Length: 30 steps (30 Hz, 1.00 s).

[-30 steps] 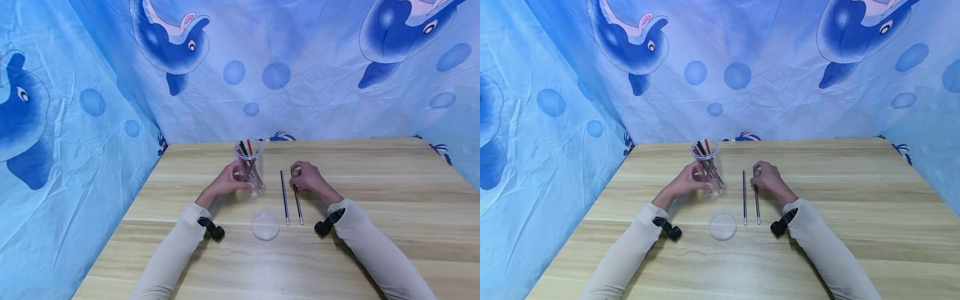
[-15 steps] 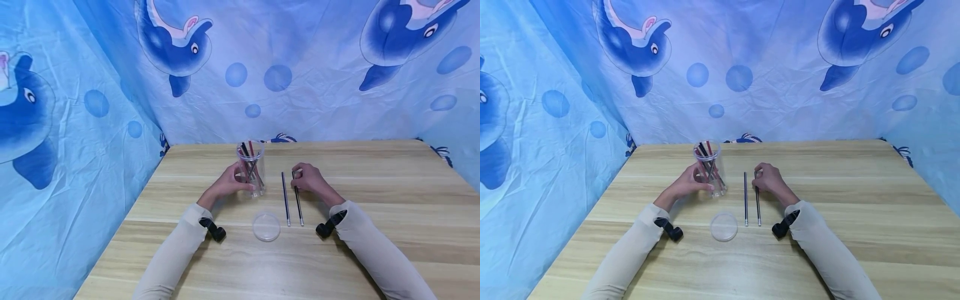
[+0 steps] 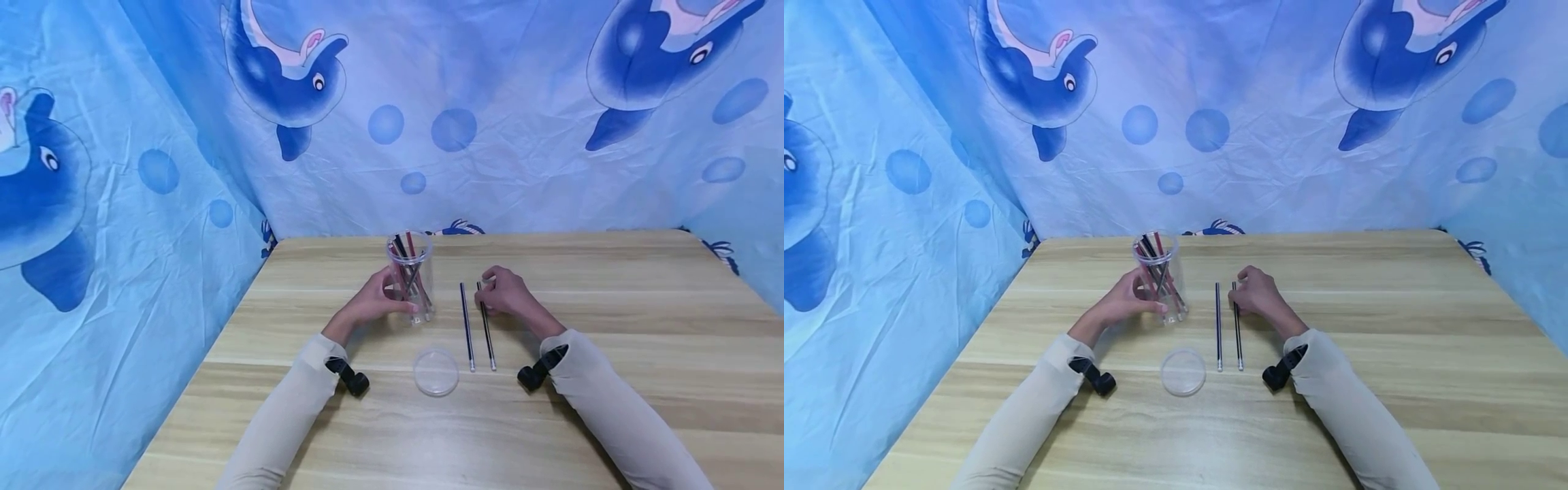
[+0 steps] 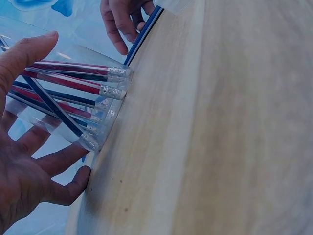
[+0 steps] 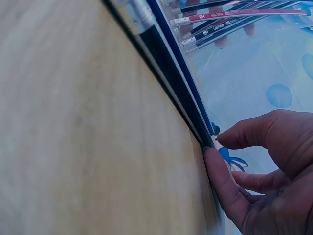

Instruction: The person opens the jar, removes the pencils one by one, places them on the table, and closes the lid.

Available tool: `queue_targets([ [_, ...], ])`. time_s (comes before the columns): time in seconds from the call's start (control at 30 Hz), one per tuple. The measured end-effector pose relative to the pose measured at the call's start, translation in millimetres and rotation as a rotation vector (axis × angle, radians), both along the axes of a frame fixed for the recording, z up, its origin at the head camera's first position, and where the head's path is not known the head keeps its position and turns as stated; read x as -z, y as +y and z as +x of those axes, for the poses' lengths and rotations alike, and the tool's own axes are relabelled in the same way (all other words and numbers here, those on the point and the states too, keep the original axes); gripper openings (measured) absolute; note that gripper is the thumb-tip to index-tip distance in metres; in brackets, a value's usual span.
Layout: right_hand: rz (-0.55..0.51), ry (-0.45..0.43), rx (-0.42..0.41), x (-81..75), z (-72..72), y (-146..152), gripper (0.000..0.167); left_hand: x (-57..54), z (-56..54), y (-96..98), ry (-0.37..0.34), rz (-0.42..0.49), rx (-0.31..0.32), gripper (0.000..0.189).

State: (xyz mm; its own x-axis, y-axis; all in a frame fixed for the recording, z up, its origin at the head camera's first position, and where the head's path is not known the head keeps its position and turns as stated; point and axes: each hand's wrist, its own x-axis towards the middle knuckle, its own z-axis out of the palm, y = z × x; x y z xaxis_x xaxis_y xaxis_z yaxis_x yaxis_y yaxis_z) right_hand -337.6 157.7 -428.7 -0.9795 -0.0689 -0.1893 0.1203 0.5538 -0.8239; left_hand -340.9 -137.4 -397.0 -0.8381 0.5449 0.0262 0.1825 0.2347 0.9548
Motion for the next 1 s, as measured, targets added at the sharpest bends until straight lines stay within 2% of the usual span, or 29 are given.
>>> queue_targets([
  [0.2, 0.056, 0.002, -0.001, -1.7, 2.3, 0.0, 0.055, -0.3, 1.1, 0.4, 0.003, -0.018, 0.005, 0.082],
  [0.33, 0.065, 0.037, -0.013, -9.4, 4.2, 0.3, 0.054, 1.2, 0.3, -0.7, 0.005, -0.023, -0.008, 0.080],
  [0.4, 0.040, 0.068, -0.013, -14.9, 4.9, 0.2, 0.054, 7.2, -4.4, -1.5, 0.012, -0.020, -0.004, 0.082],
  [0.6, -0.067, 0.234, -0.037, -35.7, 9.6, -6.7, 0.047, 26.0, -17.0, -4.6, 0.017, -0.013, -0.019, 0.086],
  [0.77, -0.124, 0.384, -0.035, -57.0, 22.7, -19.7, 0.038, 28.0, -17.0, -7.0, 0.021, -0.005, -0.021, 0.086],
  [1.0, -0.213, 0.529, 0.007, -84.0, 38.0, -40.3, 0.028, 27.2, -17.1, -5.9, 0.028, 0.011, -0.006, 0.088],
])
